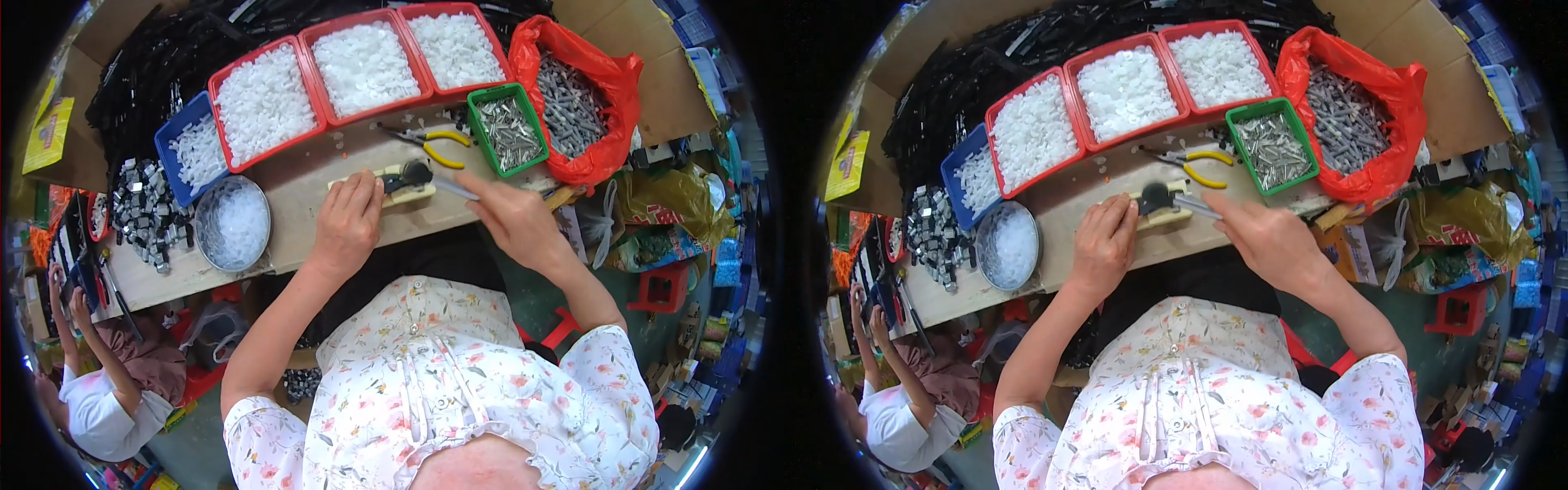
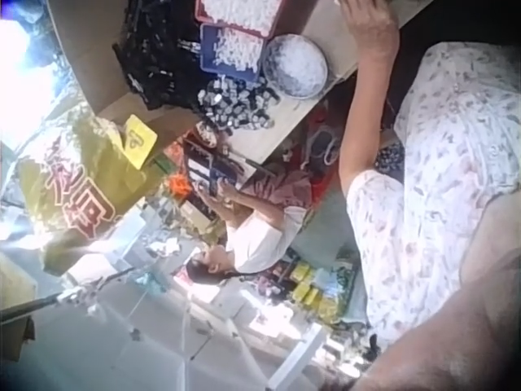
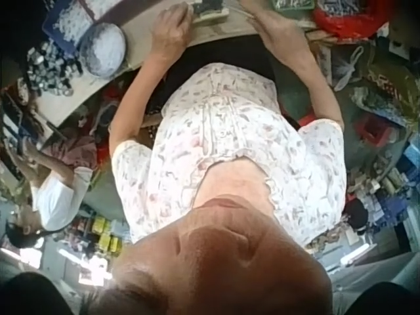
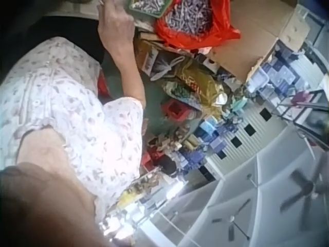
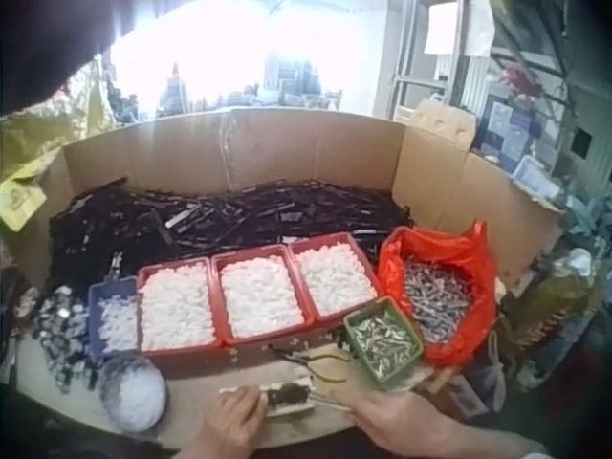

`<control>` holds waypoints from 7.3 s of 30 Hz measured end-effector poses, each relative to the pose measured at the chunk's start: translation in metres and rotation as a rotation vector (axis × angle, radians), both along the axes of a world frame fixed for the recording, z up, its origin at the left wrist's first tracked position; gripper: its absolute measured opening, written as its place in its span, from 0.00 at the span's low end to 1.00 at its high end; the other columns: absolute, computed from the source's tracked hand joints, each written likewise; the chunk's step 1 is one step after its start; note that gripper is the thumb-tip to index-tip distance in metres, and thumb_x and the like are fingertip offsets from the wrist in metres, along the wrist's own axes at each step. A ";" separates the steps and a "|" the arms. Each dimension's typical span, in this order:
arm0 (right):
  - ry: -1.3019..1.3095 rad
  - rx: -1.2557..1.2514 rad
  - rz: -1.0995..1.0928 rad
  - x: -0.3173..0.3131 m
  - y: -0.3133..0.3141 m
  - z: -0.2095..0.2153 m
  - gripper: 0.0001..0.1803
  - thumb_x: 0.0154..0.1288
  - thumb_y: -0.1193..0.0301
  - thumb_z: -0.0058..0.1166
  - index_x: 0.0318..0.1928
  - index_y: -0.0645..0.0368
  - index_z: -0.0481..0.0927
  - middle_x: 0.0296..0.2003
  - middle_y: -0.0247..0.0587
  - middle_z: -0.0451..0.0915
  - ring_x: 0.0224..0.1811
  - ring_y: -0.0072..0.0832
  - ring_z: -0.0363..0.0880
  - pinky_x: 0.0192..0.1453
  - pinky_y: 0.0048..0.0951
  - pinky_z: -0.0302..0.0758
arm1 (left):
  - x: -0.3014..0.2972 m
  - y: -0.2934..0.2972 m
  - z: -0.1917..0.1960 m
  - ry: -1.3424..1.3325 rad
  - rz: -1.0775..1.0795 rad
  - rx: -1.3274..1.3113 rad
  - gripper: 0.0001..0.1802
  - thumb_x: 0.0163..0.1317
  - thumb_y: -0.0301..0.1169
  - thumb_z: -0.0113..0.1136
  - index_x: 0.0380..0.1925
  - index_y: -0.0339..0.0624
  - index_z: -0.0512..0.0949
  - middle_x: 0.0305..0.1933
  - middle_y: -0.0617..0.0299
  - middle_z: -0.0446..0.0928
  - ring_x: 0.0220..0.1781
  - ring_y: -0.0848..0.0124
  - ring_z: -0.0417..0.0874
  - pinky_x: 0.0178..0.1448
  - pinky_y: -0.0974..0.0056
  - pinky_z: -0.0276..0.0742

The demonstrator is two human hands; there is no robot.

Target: Assemble small components by inserting plastic parts and metal pins into a housing using a jig, pliers, and a hammer.

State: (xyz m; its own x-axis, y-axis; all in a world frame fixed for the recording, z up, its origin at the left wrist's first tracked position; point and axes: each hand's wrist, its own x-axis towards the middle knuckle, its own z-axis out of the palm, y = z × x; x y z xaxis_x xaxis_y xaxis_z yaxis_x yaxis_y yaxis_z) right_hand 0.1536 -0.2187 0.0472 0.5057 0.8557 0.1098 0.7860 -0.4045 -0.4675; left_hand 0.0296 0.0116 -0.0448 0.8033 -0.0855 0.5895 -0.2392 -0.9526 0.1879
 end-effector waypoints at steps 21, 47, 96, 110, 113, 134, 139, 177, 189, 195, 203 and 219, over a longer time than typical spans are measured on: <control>-0.014 0.539 0.083 -0.008 0.034 0.021 0.20 0.69 0.73 0.57 0.61 0.55 0.75 0.37 0.54 0.84 0.38 0.52 0.84 0.38 0.48 0.80 | -0.019 -0.047 -0.004 0.066 0.207 -0.065 0.24 0.60 0.27 0.63 0.55 0.22 0.76 0.59 0.41 0.75 0.63 0.49 0.75 0.69 0.54 0.72; -0.034 0.018 0.157 -0.009 0.029 -0.001 0.19 0.68 0.76 0.58 0.59 0.60 0.79 0.42 0.55 0.84 0.37 0.48 0.85 0.39 0.39 0.80 | -0.041 -0.033 -0.007 0.006 0.193 -0.160 0.19 0.58 0.22 0.64 0.50 0.24 0.80 0.59 0.45 0.78 0.65 0.51 0.77 0.64 0.53 0.77; 0.029 -0.008 -0.167 0.015 -0.025 -0.015 0.14 0.72 0.69 0.55 0.52 0.63 0.80 0.26 0.55 0.77 0.26 0.44 0.80 0.32 0.39 0.72 | -0.011 -0.019 0.012 -0.021 0.130 -0.097 0.12 0.56 0.24 0.68 0.40 0.33 0.82 0.48 0.52 0.81 0.54 0.55 0.81 0.55 0.54 0.75; -0.565 0.036 -0.265 0.176 0.004 -0.027 0.11 0.69 0.68 0.58 0.46 0.61 0.81 0.39 0.47 0.80 0.41 0.47 0.80 0.43 0.43 0.75 | 0.017 -0.014 0.022 0.157 0.089 -0.180 0.15 0.58 0.25 0.67 0.46 0.34 0.80 0.46 0.50 0.80 0.57 0.51 0.79 0.59 0.51 0.75; -0.602 0.072 -0.236 0.157 0.018 -0.013 0.09 0.67 0.70 0.60 0.44 0.61 0.81 0.40 0.46 0.79 0.45 0.46 0.80 0.45 0.41 0.76 | 0.015 -0.011 0.025 0.186 0.062 -0.336 0.19 0.57 0.24 0.68 0.50 0.34 0.80 0.47 0.49 0.80 0.57 0.51 0.79 0.57 0.55 0.75; -0.357 -0.113 0.007 0.062 0.063 -0.054 0.05 0.52 0.78 0.57 0.31 0.66 0.77 0.40 0.46 0.76 0.41 0.43 0.75 0.44 0.44 0.73 | 0.003 -0.003 0.058 0.128 0.092 -1.012 0.12 0.71 0.28 0.56 0.50 0.33 0.72 0.36 0.52 0.74 0.34 0.62 0.75 0.42 0.61 0.72; 0.031 0.265 0.094 0.039 0.055 -0.021 0.11 0.51 0.86 0.51 0.38 0.69 0.78 0.46 0.51 0.76 0.44 0.46 0.79 0.47 0.38 0.75 | 0.001 -0.002 0.057 0.218 0.078 -1.064 0.15 0.78 0.39 0.50 0.49 0.39 0.74 0.30 0.69 0.68 0.33 0.79 0.66 0.37 0.70 0.65; -0.070 0.175 0.225 0.018 0.042 -0.030 0.12 0.52 0.82 0.55 0.39 0.63 0.76 0.49 0.46 0.77 0.51 0.44 0.77 0.50 0.41 0.69 | -0.105 0.037 0.020 1.109 -0.030 -1.541 0.27 0.71 0.53 0.56 0.32 0.37 0.78 0.20 0.62 0.74 0.20 0.75 0.73 0.25 0.71 0.65; -0.301 -0.106 0.021 0.042 0.054 -0.060 0.13 0.55 0.80 0.57 0.42 0.61 0.76 0.48 0.42 0.74 0.55 0.41 0.74 0.56 0.41 0.68 | -0.109 0.073 0.075 1.089 0.035 -0.928 0.15 0.65 0.33 0.65 0.44 0.32 0.84 0.39 0.48 0.84 0.38 0.61 0.85 0.44 0.60 0.78; -0.292 -0.131 0.012 0.043 0.056 -0.058 0.16 0.54 0.79 0.58 0.45 0.62 0.76 0.52 0.44 0.73 0.59 0.41 0.72 0.62 0.42 0.67 | 0.001 0.124 0.112 0.580 0.018 -0.671 0.11 0.65 0.30 0.64 0.44 0.36 0.85 0.37 0.55 0.86 0.35 0.70 0.84 0.43 0.65 0.78; -0.117 -0.087 0.070 0.044 0.052 -0.041 0.25 0.55 0.76 0.63 0.55 0.63 0.73 0.57 0.51 0.71 0.63 0.49 0.69 0.68 0.45 0.65 | 0.150 0.252 0.082 0.423 0.404 -0.288 0.11 0.63 0.27 0.64 0.44 0.37 0.87 0.42 0.52 0.87 0.43 0.65 0.88 0.51 0.63 0.81; -0.037 -0.029 0.080 0.046 0.049 -0.027 0.24 0.59 0.76 0.63 0.57 0.60 0.73 0.58 0.51 0.71 0.62 0.50 0.71 0.65 0.45 0.69 | 0.150 0.263 0.084 0.203 0.304 0.146 0.07 0.59 0.21 0.61 0.37 0.32 0.81 0.39 0.45 0.84 0.43 0.49 0.85 0.51 0.54 0.80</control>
